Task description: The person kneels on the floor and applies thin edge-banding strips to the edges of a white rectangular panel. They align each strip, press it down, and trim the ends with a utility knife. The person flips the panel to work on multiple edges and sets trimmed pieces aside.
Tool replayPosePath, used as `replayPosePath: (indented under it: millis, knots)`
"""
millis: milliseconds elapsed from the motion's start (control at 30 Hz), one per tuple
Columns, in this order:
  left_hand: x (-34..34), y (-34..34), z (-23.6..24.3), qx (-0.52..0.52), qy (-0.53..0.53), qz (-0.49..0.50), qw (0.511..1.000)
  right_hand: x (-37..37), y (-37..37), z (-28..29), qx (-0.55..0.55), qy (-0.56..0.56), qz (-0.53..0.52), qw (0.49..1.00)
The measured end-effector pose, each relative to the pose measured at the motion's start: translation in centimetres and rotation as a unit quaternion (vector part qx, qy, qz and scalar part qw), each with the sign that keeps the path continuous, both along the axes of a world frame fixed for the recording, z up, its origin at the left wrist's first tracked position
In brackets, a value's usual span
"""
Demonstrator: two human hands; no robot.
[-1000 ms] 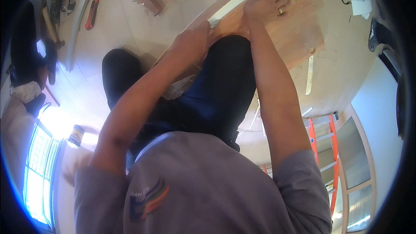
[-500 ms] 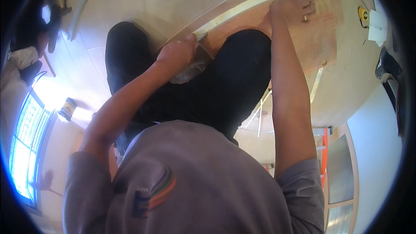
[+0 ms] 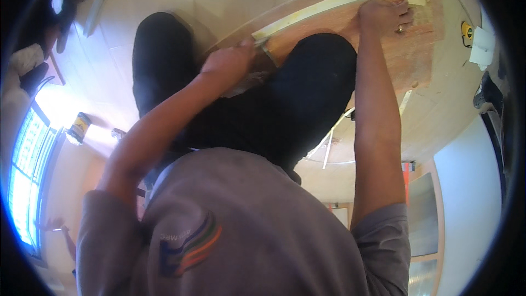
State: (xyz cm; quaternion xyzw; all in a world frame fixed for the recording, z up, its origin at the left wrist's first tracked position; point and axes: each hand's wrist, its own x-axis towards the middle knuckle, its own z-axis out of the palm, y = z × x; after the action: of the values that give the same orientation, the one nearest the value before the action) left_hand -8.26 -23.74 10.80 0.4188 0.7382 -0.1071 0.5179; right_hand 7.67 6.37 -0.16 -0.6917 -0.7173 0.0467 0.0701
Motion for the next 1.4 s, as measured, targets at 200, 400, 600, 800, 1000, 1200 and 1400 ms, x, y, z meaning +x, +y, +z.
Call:
replayPosePath:
  millis: [200,400,600,800,1000,1200,1400]
  knots:
    - [-0.3,-1.8,2.2,-0.086,0.019,-0.011,0.996,-0.1,-0.2,0.2,0.012,-0.01,0.007,1.0]
    - [-2.5,1.6,6.4,-0.028,0.012,-0.023,0.999,-0.8,-0.1,1.0,0.001,0.011,-0.013,1.0]
    - [-3.8,4.6,2.3,0.097,-0.041,0.088,0.991,-0.7,-1.0,0.3,0.036,0.019,0.007,0.999]
    - [1.4,21.5,-3.8,0.269,-0.087,0.134,0.95,-0.5,-0.7,1.0,-0.016,0.042,-0.066,0.997]
    - [5.6,34.1,-7.2,0.372,-0.097,0.111,0.917,-1.3,-0.7,1.2,-0.051,0.06,-0.073,0.994]
    - [6.8,37.9,-6.9,0.345,-0.114,0.105,0.926,-0.9,-0.5,0.5,-0.063,0.05,-0.087,0.993]
    - [6.7,38.9,-7.0,0.341,-0.092,0.071,0.933,-1.0,-0.5,0.8,-0.072,0.051,-0.087,0.992]
